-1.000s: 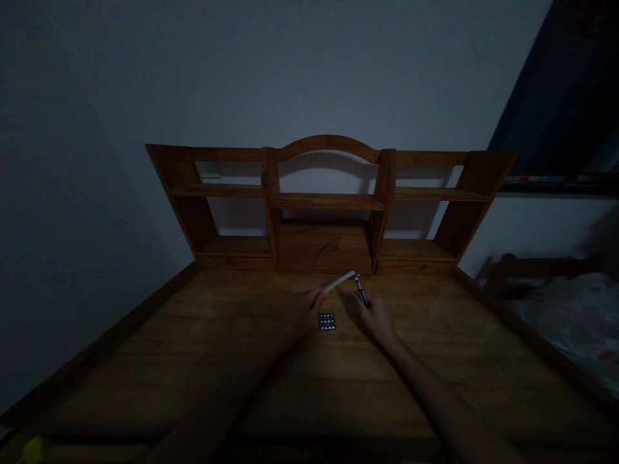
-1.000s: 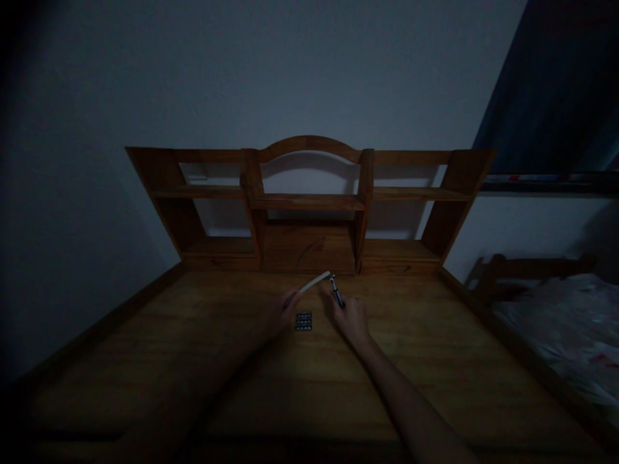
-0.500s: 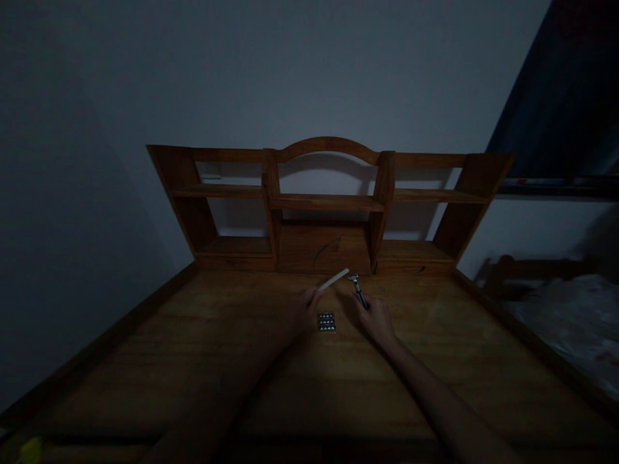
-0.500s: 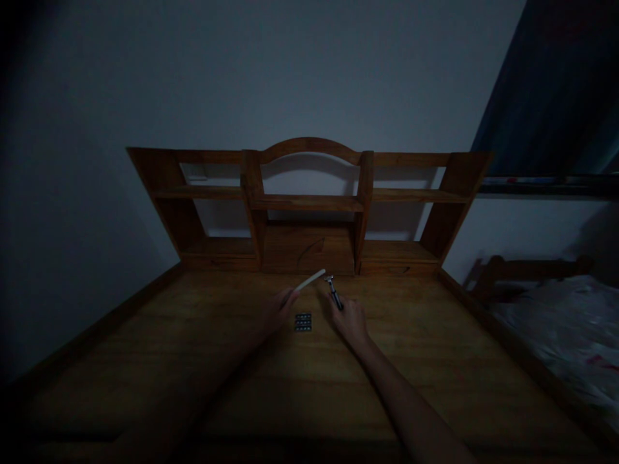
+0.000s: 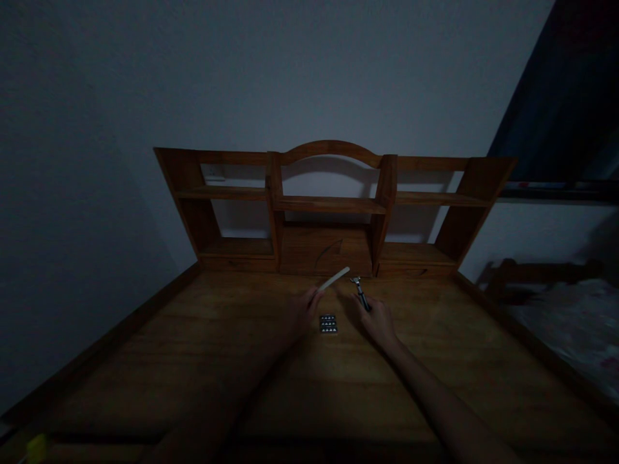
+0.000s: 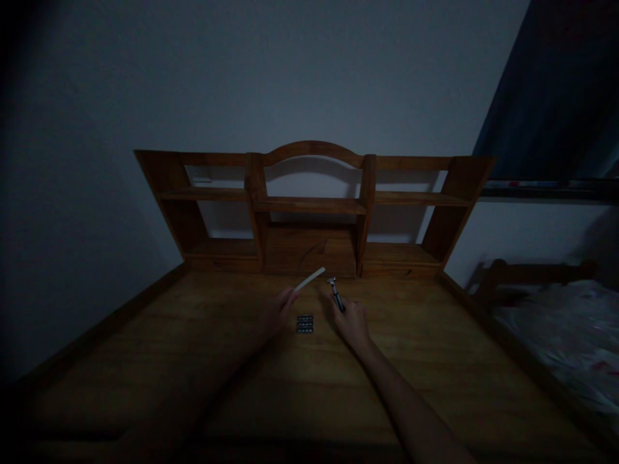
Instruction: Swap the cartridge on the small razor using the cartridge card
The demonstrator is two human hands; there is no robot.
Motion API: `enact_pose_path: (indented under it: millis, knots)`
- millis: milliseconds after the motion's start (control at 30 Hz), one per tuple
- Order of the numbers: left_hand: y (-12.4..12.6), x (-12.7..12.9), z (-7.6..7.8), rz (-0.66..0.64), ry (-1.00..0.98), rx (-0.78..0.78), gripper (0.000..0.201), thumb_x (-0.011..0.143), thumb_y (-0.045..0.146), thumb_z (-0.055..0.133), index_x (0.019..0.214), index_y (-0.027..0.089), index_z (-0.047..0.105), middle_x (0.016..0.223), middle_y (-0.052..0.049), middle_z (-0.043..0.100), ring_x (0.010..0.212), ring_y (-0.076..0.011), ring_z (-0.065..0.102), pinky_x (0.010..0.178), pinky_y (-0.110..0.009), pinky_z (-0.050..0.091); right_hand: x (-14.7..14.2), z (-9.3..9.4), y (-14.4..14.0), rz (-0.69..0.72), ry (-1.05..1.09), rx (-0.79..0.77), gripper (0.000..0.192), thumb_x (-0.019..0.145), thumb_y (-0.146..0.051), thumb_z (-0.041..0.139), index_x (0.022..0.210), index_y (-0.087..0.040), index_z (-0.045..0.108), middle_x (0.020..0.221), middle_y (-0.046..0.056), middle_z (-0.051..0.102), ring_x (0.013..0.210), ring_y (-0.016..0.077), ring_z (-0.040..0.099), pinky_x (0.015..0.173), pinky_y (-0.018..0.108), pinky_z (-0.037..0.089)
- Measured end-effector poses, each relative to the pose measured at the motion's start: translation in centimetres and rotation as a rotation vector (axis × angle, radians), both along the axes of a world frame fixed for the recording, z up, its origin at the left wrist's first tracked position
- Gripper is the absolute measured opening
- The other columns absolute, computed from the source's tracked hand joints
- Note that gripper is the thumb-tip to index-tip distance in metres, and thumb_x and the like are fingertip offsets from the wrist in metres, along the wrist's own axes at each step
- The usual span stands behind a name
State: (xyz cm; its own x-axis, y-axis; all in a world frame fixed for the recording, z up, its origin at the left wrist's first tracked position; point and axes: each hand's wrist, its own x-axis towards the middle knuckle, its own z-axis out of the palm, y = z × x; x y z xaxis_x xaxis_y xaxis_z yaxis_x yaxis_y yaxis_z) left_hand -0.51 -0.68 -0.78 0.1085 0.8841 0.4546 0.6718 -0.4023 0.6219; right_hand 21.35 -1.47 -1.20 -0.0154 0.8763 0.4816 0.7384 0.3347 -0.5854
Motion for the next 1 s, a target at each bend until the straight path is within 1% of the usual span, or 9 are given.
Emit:
enact_pose_path:
  millis: [100,167,267,367,500,633,800,900,1000]
  knots:
    - [-0.16,0.05,0.02,-0.093,0.013,0.030,0.033,0.096,0.043,0.035,0.101,0.024,0.062,0.091,-0.002,0.069,0.080,-0.0149,0.065,0.072,-0.024,0.048,-0.02,0.03,-0.01,0.001,0.001,0.001,0.054,0.092,-0.054,0.040,0.072,-0.014,0.070,0.062,0.006,0.066,0.064,0.0222,0.065,0.054,0.024,0.035]
    - [-0.17,0.16,0.00,-0.115,0.035,0.026,0.033,0.096,0.043,0.035,0.097,0.024,0.062,0.088,-0.002,0.069,0.078,-0.0147,0.065,0.070,-0.024,0.048,-0.01,0.04,0.01,-0.006,-0.004,-0.005,0.054,0.092,-0.055,0.040,0.072,-0.014,0.070,0.062,0.006,0.066,0.063,0.0223,0.065,0.053,0.024,0.034]
    - [0.00,0.12,0.00,-0.089,0.039,-0.004,0.034,0.096,0.044,0.034,0.097,0.024,0.062,0.083,-0.001,0.068,0.074,-0.0149,0.065,0.067,-0.024,0.048,0.00,0.08,0.05,-0.020,-0.019,0.003,0.054,0.092,-0.055,0.040,0.072,-0.014,0.070,0.061,0.007,0.066,0.062,0.0231,0.065,0.053,0.025,0.033]
    - [0.12,-0.12,0.06,-0.087,0.013,-0.001,0.035,0.096,0.044,0.033,0.100,0.024,0.061,0.087,-0.001,0.068,0.078,-0.0147,0.065,0.069,-0.024,0.048,0.01,0.12,0.07,-0.010,-0.015,0.023,0.054,0.092,-0.054,0.040,0.073,-0.014,0.070,0.063,0.007,0.067,0.063,0.0231,0.066,0.054,0.025,0.034]
    - [0.03,-0.14,0.05,-0.056,0.025,-0.014,0.037,0.096,0.046,0.032,0.103,0.024,0.061,0.089,-0.002,0.069,0.080,-0.0153,0.065,0.071,-0.025,0.049,-0.04,0.06,0.11,0.002,-0.010,0.020,0.054,0.092,-0.054,0.039,0.076,-0.014,0.071,0.067,0.008,0.069,0.065,0.0239,0.066,0.055,0.025,0.035]
    - [0.04,0.03,-0.14,-0.084,0.046,0.016,0.037,0.096,0.045,0.034,0.106,0.025,0.062,0.100,-0.003,0.070,0.090,-0.0171,0.066,0.080,-0.027,0.049,-0.11,0.06,0.05,0.000,0.005,0.030,0.055,0.093,-0.054,0.038,0.076,-0.014,0.071,0.066,0.008,0.069,0.063,0.0236,0.066,0.055,0.026,0.036]
    - [0.18,-0.13,-0.39,-0.021,-0.028,0.023,0.038,0.095,0.046,0.034,0.114,0.025,0.059,0.105,-0.004,0.070,0.091,-0.0184,0.066,0.081,-0.029,0.051,-0.06,0.25,-0.11,0.021,0.008,0.010,0.055,0.092,-0.055,0.038,0.077,-0.014,0.071,0.066,0.009,0.069,0.063,0.0230,0.065,0.054,0.025,0.036]
    - [0.15,-0.02,-0.38,-0.061,-0.032,0.038,0.036,0.095,0.045,0.036,0.114,0.026,0.060,0.107,-0.003,0.070,0.095,-0.0182,0.066,0.083,-0.029,0.050,-0.02,0.19,-0.05,0.015,0.015,-0.002,0.055,0.092,-0.055,0.038,0.076,-0.014,0.070,0.064,0.007,0.067,0.062,0.0217,0.065,0.052,0.024,0.035]
    - [0.11,0.20,-0.27,-0.104,0.005,0.002,0.035,0.095,0.044,0.036,0.109,0.026,0.062,0.101,-0.003,0.071,0.089,-0.0173,0.066,0.080,-0.027,0.050,-0.01,0.07,0.04,0.009,0.008,0.002,0.056,0.092,-0.056,0.038,0.070,-0.015,0.068,0.061,0.006,0.065,0.061,0.0212,0.064,0.053,0.024,0.034]
